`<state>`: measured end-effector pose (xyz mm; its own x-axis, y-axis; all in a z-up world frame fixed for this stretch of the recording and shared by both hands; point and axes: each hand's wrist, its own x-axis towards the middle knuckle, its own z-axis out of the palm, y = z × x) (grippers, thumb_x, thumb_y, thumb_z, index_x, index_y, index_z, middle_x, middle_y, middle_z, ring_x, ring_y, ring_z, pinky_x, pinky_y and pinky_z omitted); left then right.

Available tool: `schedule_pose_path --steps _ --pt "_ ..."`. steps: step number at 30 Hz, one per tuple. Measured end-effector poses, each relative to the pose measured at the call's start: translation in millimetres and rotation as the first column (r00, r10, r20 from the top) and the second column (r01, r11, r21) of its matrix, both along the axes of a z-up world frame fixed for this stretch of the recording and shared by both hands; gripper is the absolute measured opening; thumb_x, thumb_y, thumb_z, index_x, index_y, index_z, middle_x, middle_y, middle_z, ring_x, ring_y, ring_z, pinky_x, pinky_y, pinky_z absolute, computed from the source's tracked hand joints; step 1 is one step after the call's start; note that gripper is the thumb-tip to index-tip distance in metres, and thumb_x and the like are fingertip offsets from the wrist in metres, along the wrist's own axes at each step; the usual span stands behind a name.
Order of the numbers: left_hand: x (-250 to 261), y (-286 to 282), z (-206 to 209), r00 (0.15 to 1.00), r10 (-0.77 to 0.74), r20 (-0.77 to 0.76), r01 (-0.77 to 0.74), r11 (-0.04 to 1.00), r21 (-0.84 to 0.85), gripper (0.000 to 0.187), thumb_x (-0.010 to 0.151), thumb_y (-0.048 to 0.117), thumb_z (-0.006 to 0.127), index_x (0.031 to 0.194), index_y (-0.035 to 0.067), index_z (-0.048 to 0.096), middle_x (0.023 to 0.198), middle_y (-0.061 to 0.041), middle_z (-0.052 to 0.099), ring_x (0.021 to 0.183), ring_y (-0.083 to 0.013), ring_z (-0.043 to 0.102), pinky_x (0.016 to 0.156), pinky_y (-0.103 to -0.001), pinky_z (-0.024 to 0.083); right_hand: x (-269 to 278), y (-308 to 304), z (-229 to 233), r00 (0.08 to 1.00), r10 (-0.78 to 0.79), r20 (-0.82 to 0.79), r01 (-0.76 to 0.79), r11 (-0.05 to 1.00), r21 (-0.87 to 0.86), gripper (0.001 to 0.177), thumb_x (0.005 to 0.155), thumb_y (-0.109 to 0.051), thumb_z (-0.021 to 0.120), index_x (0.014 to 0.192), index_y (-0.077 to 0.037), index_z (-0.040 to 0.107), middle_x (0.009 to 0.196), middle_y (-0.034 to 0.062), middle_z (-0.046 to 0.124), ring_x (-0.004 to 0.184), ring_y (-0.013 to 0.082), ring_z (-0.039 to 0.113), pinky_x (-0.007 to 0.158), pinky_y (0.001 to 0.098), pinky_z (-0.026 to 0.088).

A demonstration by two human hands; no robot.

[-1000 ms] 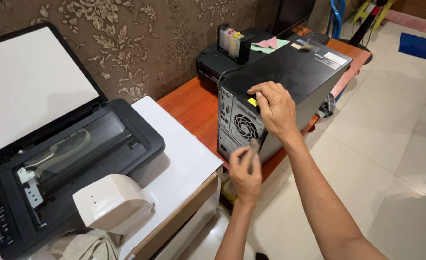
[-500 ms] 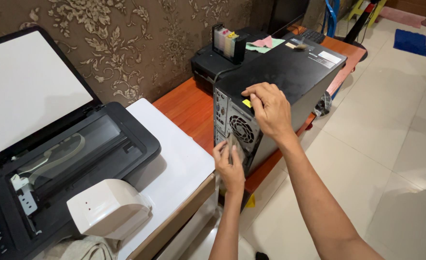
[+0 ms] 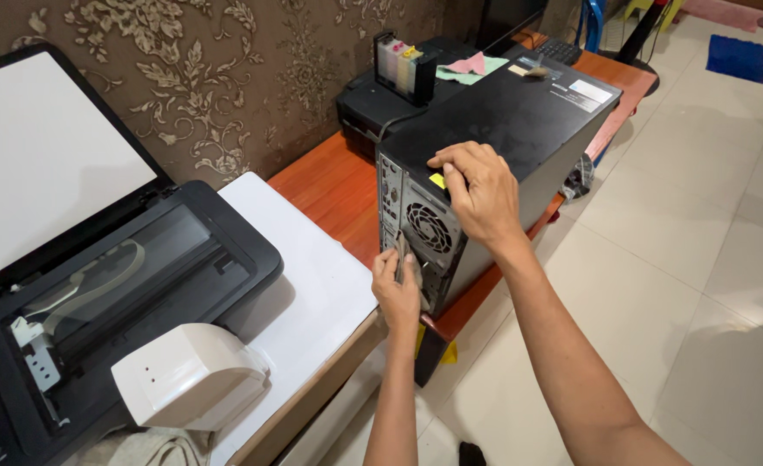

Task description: The person wipes the exterior of a black desktop computer tower with a cloth, then sprays a cleaning solution onto the cloth and continues wiping the top, sides, and back of the tower. The person also wipes the desk surface around the tower.

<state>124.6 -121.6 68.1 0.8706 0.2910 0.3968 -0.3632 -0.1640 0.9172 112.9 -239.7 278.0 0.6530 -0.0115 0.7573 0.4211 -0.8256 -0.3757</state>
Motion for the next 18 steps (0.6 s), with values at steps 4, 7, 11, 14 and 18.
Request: schedule_pose_path --steps 4,7,11,14,18 --pt "3.3 -2.4 -26.7 0.959 0.073 -0.275 -0.123 0.978 -0.169 0.025 0.092 0.017 0.065 0.111 0.003 0.073 0.116 -0.008 0.063 0.090 -0.0272 0.067 0.077 -0.038 0.055 -0.6 -0.6 -1.0 1.000 -0.003 -0.002 0.003 1.000 -0.005 0.019 0.098 -0.012 0.057 0.101 -0.009 0.075 0.107 0.0042 0.073 0.099 0.0258 0.064 0.087 0.0389 0.048" --pt "4.6 -4.3 -53.5 0.974 0.225 -0.033 -0.225 0.974 0.012 0.022 0.092 0.014 0.070 0.102 -0.006 0.071 0.107 -0.016 0.065 0.094 -0.0321 0.065 0.083 -0.040 0.052 -0.5 -0.6 -1.1 1.000 -0.002 0.001 0.002 1.000 -0.005 0.019 0.098 -0.012 0.057 0.101 -0.009 0.075 0.108 0.0044 0.073 0.099 0.0257 0.064 0.088 0.0387 0.047" --pt "-1.0 -14.7 -68.5 0.992 0.098 -0.084 -0.100 0.995 -0.015 0.021 0.093 0.011 0.065 0.106 -0.004 0.071 0.103 -0.017 0.068 0.092 -0.0327 0.066 0.085 -0.040 0.051 0.7 -0.2 -0.7 1.000 -0.002 -0.001 0.002 1.000 -0.009 0.019 0.098 -0.012 0.057 0.101 -0.009 0.075 0.108 0.0042 0.073 0.099 0.0254 0.064 0.087 0.0383 0.048" --pt "-0.9 -9.4 -63.8 0.970 0.104 -0.218 -0.118 0.992 -0.051 0.021 0.095 0.012 0.064 0.109 -0.002 0.071 0.101 -0.017 0.071 0.089 -0.0333 0.068 0.083 -0.039 0.052 1.3 0.2 -0.1 1.000 -0.009 -0.009 0.009 1.000 -0.008 0.019 0.097 -0.011 0.057 0.100 -0.009 0.075 0.109 0.0040 0.074 0.097 0.0253 0.064 0.087 0.0385 0.048" --pt "7.7 -7.0 -52.2 0.983 0.121 -0.137 -0.135 0.986 -0.095 0.026 0.097 0.010 0.061 0.118 -0.002 0.069 0.108 -0.020 0.073 0.096 -0.0374 0.069 0.088 -0.040 0.052 -0.4 1.2 0.2 1.000 0.000 -0.012 0.000 1.000 -0.001 0.018 0.097 -0.011 0.057 0.101 -0.009 0.075 0.109 0.0039 0.074 0.099 0.0249 0.064 0.088 0.0378 0.048"
